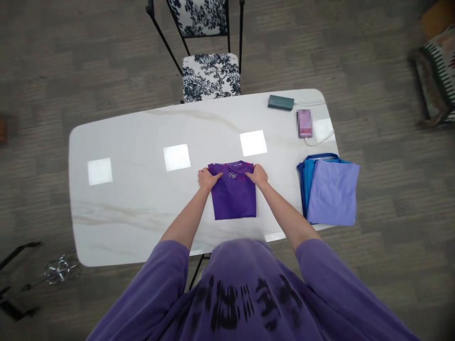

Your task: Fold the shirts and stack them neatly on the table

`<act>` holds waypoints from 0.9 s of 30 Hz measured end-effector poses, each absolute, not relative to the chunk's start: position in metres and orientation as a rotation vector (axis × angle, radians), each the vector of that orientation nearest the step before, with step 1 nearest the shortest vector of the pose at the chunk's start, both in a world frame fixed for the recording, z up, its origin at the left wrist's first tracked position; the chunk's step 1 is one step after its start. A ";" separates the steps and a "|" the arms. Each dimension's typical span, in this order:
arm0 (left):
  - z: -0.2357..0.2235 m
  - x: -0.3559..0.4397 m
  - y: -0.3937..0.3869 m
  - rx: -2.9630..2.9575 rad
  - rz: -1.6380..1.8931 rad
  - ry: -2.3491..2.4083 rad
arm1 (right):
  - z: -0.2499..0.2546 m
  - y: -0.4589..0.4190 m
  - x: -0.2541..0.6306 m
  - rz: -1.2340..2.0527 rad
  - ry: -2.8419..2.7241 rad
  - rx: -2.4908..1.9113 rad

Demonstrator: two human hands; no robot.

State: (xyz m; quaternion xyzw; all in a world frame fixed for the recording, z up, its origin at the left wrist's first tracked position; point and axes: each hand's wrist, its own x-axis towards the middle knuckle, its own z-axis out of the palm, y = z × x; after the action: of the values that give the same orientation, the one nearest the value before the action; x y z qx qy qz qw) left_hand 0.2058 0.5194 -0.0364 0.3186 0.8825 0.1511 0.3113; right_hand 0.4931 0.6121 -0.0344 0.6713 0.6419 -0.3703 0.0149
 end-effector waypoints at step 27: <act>0.184 0.283 0.243 1.513 0.677 1.537 | 0.167 0.280 0.612 -1.756 2.354 2.369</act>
State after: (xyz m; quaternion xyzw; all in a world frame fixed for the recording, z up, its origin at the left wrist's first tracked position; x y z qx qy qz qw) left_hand 0.2826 0.2432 0.1840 0.6056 0.6149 0.2709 0.4264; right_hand 0.6125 0.2800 0.1674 0.5968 0.5929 -0.4424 -0.3106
